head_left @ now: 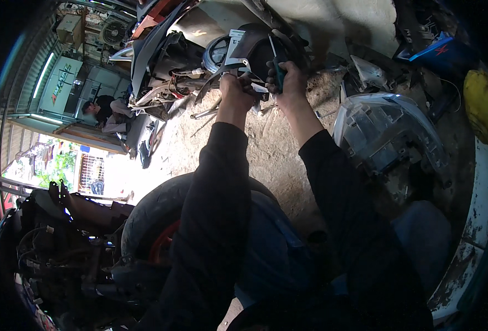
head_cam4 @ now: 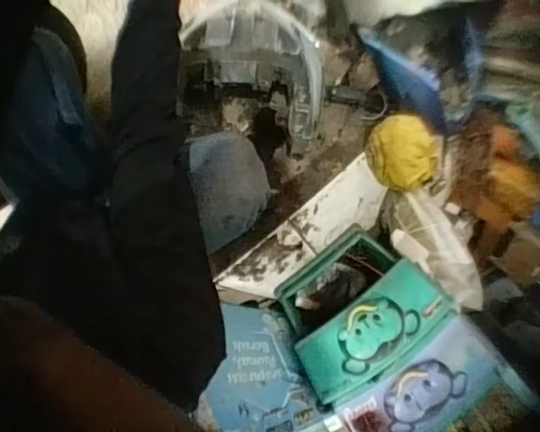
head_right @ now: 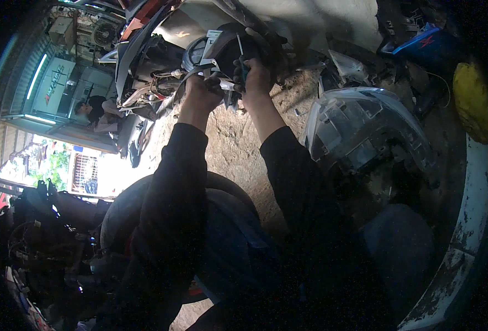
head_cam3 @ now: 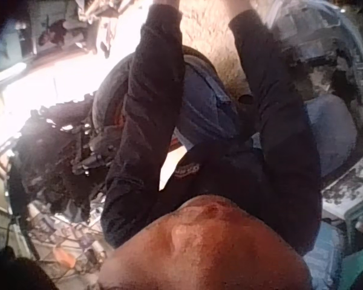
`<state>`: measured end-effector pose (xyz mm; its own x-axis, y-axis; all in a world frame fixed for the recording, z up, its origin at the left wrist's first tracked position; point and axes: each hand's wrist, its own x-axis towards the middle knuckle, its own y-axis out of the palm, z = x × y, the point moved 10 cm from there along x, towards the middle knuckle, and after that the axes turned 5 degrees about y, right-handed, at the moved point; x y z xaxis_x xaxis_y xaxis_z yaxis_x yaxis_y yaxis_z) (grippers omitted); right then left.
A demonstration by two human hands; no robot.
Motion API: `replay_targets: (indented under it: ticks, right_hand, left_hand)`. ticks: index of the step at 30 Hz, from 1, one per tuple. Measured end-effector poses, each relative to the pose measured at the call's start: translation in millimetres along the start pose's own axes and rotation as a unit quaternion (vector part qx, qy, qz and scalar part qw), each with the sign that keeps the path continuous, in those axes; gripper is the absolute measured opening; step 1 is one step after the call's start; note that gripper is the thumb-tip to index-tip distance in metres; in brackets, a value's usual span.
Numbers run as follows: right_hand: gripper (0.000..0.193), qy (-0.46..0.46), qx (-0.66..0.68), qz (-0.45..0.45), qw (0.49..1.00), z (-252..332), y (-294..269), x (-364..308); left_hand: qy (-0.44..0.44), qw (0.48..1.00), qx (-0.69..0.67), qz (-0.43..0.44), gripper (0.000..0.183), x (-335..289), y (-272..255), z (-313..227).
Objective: The person unscrews and removes a plastic panel from a motorcycle using a screwdriver, then selects different tools from a tray to work on internal components near the handlebars.
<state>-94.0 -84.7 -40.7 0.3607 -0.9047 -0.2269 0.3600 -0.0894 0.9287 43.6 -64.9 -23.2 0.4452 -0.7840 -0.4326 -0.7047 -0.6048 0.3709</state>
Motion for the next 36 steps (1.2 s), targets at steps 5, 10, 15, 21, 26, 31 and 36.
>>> replay_targets:
  ticks: [5,10,15,21,26,31,36]
  right_hand:
    - [0.016,-0.018,0.0,0.002,1.0,6,1,-4]
    - [0.015,-0.013,0.006,0.007,1.0,5,3,-5]
    - [0.017,-0.02,-0.004,0.018,1.0,4,3,-2]
    - [0.019,-0.02,-0.011,0.019,1.0,1,0,0]
    - [0.021,-0.019,-0.018,0.007,1.0,-1,-4,3]
    - [0.023,-0.021,-0.014,0.022,0.999,-3,-4,8]
    - [0.024,-0.024,-0.024,0.027,0.999,-4,-3,10]
  left_hand:
    - [0.134,0.989,-0.008,0.055,0.022,14,-8,-27]
    - [0.306,0.943,0.105,0.081,0.022,-8,2,-48]
    - [0.269,0.961,0.039,0.047,0.022,-25,8,-43]
    - [0.318,0.943,0.098,0.025,0.021,-28,7,-48]
    - [0.341,0.933,0.117,0.009,0.021,-23,9,-52]
    - [0.335,0.938,0.086,0.001,0.019,-24,7,-49]
    - [0.349,0.93,0.118,-0.003,0.019,-22,10,-54]
